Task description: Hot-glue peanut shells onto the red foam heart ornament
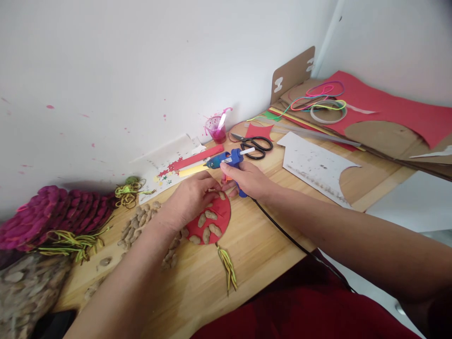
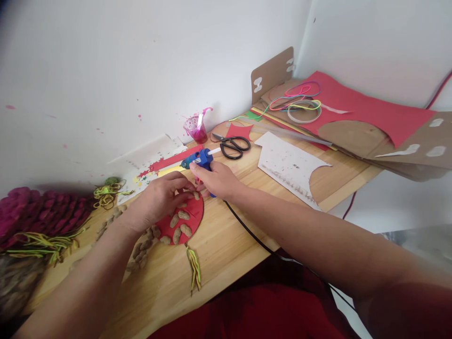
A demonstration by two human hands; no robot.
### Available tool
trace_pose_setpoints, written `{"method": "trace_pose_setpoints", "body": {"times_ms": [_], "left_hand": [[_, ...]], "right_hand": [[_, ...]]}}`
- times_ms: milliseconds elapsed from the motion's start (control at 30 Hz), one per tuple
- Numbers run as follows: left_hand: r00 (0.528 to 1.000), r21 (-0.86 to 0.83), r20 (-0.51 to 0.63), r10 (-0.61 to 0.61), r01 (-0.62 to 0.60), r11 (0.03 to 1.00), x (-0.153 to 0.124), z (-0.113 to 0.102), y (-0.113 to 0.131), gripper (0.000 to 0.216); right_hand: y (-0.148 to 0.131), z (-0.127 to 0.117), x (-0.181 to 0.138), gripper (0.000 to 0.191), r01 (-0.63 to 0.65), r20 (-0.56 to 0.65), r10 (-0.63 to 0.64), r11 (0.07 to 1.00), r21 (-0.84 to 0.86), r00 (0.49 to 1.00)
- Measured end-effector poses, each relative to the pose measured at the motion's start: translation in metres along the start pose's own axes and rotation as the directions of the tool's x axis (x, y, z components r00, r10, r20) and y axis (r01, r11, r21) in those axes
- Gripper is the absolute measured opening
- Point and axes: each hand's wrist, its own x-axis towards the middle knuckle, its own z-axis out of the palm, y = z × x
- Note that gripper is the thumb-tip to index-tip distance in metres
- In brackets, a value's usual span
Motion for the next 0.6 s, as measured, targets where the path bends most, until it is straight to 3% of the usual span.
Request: {"method": "trace_pose_setpoints", "body": {"times_ms": [600], "left_hand": [[0.998,-0.024,-0.018,-0.064,0.064,0.998,-0.0018,-0.001,0.0035,0.011]], "right_hand": [[-0.0043,0.0014,-0.0029,0.033,-0.033,-0.007,0.033,0.999,0.02,0.999]]}}
